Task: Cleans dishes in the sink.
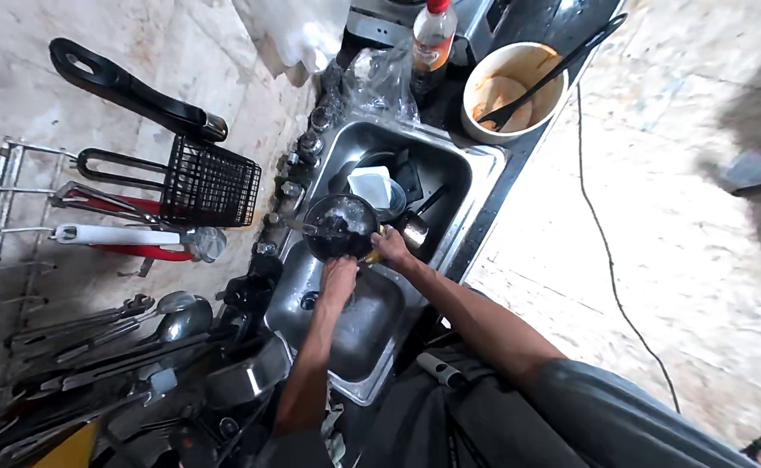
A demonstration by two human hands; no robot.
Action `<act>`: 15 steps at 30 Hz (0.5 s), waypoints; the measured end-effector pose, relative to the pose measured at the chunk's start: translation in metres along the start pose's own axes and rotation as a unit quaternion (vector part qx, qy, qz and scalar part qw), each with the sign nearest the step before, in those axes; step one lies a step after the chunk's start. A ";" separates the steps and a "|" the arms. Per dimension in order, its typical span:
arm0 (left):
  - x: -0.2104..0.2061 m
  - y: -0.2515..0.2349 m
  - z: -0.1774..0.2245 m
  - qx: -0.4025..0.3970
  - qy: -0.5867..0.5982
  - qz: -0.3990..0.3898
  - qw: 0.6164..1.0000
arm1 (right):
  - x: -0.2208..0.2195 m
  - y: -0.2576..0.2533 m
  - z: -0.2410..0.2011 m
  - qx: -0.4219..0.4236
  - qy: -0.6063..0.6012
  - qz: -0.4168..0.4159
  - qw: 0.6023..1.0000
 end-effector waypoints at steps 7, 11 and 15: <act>-0.013 0.004 -0.009 0.001 -0.028 0.188 0.982 | -0.001 0.003 -0.006 -0.011 0.020 -0.024 0.999; -0.017 -0.003 0.012 0.009 -0.030 0.198 0.980 | -0.015 0.020 0.007 -0.071 -0.001 -0.031 0.997; -0.022 -0.012 0.012 -0.005 0.073 0.101 0.992 | -0.008 0.016 0.010 -0.065 0.045 0.006 0.997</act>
Point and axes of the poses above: each hand's wrist, its own y-axis away from the middle knuckle, its own x-axis out of the back of the hand, z = x × y, the point moved 7 cm from there along -y, towards the middle knuckle, and after that the axes turned 1 degree about -x, right-handed, at the moved point
